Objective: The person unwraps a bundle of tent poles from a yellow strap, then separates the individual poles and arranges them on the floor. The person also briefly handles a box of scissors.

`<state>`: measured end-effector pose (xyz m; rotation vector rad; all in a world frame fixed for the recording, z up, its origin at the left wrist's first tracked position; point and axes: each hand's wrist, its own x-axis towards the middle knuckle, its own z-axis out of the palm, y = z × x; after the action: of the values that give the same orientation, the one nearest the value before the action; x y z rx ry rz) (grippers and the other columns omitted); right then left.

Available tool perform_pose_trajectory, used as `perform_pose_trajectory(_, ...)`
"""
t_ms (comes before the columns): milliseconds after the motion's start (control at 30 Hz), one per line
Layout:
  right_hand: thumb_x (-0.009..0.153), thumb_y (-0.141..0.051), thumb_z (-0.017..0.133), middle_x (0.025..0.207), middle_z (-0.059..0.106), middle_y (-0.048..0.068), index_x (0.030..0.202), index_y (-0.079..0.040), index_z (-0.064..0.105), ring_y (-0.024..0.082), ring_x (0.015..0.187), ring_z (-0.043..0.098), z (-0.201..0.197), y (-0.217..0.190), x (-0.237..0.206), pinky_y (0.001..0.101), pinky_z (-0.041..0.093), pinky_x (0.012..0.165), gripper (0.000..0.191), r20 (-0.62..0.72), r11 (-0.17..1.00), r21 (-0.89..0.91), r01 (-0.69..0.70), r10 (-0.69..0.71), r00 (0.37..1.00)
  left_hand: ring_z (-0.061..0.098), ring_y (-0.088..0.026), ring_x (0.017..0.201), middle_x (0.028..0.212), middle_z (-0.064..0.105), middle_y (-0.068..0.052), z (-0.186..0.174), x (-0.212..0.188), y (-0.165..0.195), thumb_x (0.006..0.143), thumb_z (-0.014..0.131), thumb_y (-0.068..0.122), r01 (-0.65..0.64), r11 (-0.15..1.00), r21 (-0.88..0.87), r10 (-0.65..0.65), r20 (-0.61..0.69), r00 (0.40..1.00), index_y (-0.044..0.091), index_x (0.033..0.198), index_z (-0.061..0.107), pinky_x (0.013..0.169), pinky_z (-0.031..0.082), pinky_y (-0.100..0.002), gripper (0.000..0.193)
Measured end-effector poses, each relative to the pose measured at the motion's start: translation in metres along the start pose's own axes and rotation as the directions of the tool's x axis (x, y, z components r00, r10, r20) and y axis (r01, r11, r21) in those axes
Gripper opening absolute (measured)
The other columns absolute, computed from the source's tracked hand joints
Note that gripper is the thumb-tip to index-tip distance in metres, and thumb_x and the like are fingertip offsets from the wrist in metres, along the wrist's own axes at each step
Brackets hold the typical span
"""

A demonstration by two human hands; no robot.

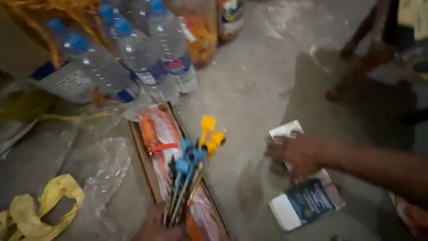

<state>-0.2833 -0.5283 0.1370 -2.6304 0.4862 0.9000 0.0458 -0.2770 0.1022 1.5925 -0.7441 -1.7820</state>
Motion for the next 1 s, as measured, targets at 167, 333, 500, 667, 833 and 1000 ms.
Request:
perform_pose_trajectory(167,0.073,-0.034,0.086,0.152,0.036,0.016,0.151,-0.025,0.043,0.044,0.142,0.028,0.103,-0.035,-0.019,0.0722,0.027,0.104,0.089,0.135,0.974,0.177,0.143,-0.168,0.977,0.055,-0.017,0.045,0.059,0.058,-0.007,0.033,0.038,0.081,0.072,0.074,0.002,0.015,0.996,0.092,-0.006,-0.095,0.995,0.002,0.094,0.068,0.042,0.044,-0.033,0.022)
perform_pose_trajectory(333,0.072,-0.023,0.082,0.136,0.052,0.011,0.146,-0.026,0.055,0.036,0.131,0.047,0.145,-0.009,-0.054,0.0616,0.037,0.106,0.079,0.061,0.965,0.228,0.131,-0.148,0.987,0.049,-0.015,0.043,0.057,0.053,-0.004,0.066,0.096,0.138,0.073,0.068,0.003,0.047,0.991,0.123,-0.036,-0.089,0.995,0.005,0.091,0.064,0.039,0.039,-0.032,0.019)
perform_pose_trajectory(500,0.075,-0.026,0.083,0.147,0.045,0.005,0.143,-0.032,0.052,0.031,0.138,0.042,0.167,0.043,-0.094,0.0532,0.040,0.107,0.075,0.354,0.950,0.284,-0.129,0.022,0.935,0.049,-0.015,0.045,0.060,0.052,-0.003,0.085,0.172,0.132,0.075,0.064,0.004,0.094,0.972,0.216,-0.076,-0.091,0.993,0.005,0.080,0.059,0.041,0.040,-0.032,0.006)
perform_pose_trajectory(667,0.073,-0.043,0.084,0.143,0.052,0.005,0.140,-0.023,0.052,0.027,0.134,0.051,0.225,0.115,-0.104,0.0414,0.041,0.114,0.077,0.179,0.691,0.536,-0.485,0.469,0.865,0.051,-0.014,0.047,0.062,0.055,-0.004,0.083,0.232,0.093,0.075,0.066,0.007,0.090,0.924,0.373,-0.048,-0.120,0.992,0.005,0.077,0.059,0.044,0.042,-0.032,0.008)
perform_pose_trajectory(833,0.057,-0.051,0.103,0.142,0.051,0.031,0.151,0.008,0.041,0.041,0.129,0.051,0.270,0.157,-0.068,0.0472,0.041,0.108,0.127,-0.139,0.450,0.653,-0.609,0.862,0.487,0.051,-0.018,0.045,0.060,0.053,-0.006,0.069,0.255,0.051,0.075,0.066,0.006,0.166,0.937,0.308,-0.121,-0.161,0.979,0.005,0.083,0.056,0.041,0.044,-0.037,0.013)
perform_pose_trajectory(1000,0.083,-0.032,0.084,0.111,0.077,0.016,0.132,-0.008,0.066,0.028,0.097,0.075,0.226,0.172,-0.077,0.0454,0.059,0.089,0.057,0.287,0.056,0.806,-0.590,0.834,0.472,0.051,-0.017,0.045,0.063,0.054,-0.006,0.050,0.269,0.030,0.077,0.066,0.005,0.163,0.948,0.273,-0.104,-0.219,0.970,0.002,0.088,0.059,0.041,0.042,-0.035,0.014)
